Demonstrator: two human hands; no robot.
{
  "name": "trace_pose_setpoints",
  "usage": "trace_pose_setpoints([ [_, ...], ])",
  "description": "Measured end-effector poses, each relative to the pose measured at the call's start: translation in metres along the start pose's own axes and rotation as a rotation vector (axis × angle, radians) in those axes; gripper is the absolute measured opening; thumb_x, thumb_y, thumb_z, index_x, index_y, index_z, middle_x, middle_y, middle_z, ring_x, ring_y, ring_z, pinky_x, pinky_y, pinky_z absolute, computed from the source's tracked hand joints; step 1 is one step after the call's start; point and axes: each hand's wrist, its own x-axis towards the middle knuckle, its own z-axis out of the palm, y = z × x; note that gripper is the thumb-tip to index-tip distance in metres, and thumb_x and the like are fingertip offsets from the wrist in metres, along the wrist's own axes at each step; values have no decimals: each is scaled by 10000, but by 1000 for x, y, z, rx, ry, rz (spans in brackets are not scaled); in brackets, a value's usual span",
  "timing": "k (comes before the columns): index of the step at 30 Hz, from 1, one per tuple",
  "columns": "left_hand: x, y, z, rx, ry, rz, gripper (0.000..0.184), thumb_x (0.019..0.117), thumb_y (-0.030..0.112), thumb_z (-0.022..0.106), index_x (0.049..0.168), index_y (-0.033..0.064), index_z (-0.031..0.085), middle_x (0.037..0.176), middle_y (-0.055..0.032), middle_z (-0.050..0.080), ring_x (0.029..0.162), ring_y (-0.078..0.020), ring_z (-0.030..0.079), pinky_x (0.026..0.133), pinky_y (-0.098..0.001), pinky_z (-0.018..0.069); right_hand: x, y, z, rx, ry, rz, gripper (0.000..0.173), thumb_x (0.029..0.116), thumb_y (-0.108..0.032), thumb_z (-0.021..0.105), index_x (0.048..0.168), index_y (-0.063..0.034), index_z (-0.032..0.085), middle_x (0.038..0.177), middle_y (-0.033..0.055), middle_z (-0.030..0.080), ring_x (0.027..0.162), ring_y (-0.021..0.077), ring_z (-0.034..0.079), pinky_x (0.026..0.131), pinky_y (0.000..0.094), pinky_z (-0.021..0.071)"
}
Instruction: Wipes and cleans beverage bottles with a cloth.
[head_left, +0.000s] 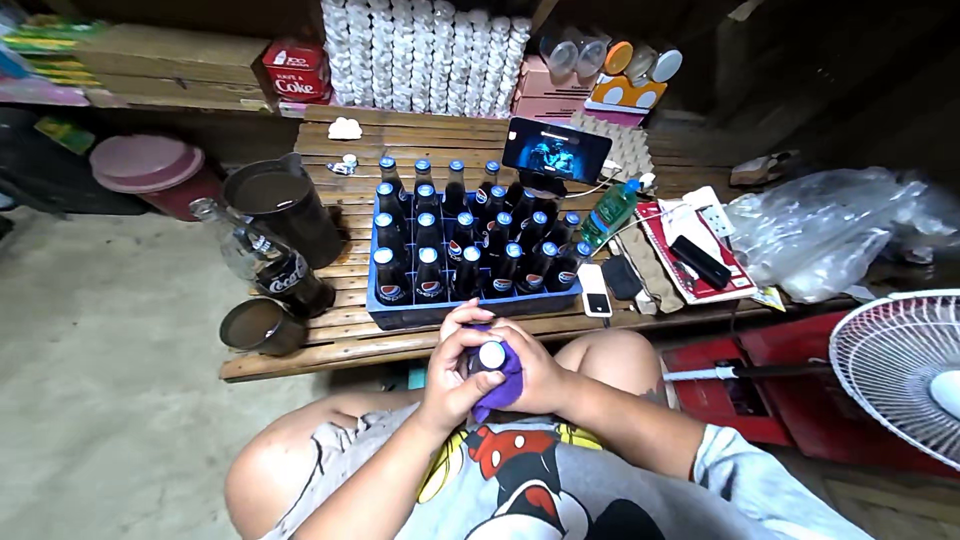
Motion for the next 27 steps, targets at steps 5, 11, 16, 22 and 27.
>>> trace_pose_setpoints([
  [5, 0, 0, -1, 10, -17, -14, 307, 906, 463, 734, 1151, 280, 708, 1404, 68, 569, 1454, -164, 383, 1224, -389, 297, -2, 2, 0, 6, -9, 25, 623, 741, -276, 854, 1171, 100, 604, 1137, 225, 652, 1109, 195, 626, 1013, 264, 484],
  [11, -1, 0, -1, 8, -6, 3, 304, 892, 450, 754, 1150, 292, 715, 1421, 83, 558, 1472, -161, 360, 1238, -397, 274, -11, 16, 9, 61, 31, 2, 649, 737, -286, 862, 1194, 91, 595, 1177, 245, 642, 1155, 210, 618, 1045, 273, 472],
  [16, 1, 7, -2, -4, 33, 51, 310, 899, 449, 745, 1175, 310, 715, 1436, 101, 545, 1489, -170, 330, 1254, -412, 237, -28, 44, 19, 97, -21, 19, 727, 759, -286, 861, 1289, 104, 552, 1286, 270, 615, 1257, 257, 592, 1105, 338, 459],
  [22, 5, 23, -5, -48, 26, 109, 363, 890, 474, 747, 1215, 315, 713, 1446, 122, 536, 1498, -176, 312, 1263, -417, 208, -46, 64, 21, 7, -199, 227, 799, 694, -232, 898, 1342, 96, 566, 1348, 266, 609, 1293, 321, 583, 1120, 412, 454],
  [27, 5, 20, -5, -50, 23, 118, 354, 906, 487, 721, 1217, 318, 708, 1438, 118, 540, 1485, -167, 329, 1257, -413, 219, -38, 50, 18, 32, -109, 117, 774, 689, -289, 893, 1284, 104, 592, 1266, 258, 652, 1218, 288, 629, 1075, 374, 486],
])
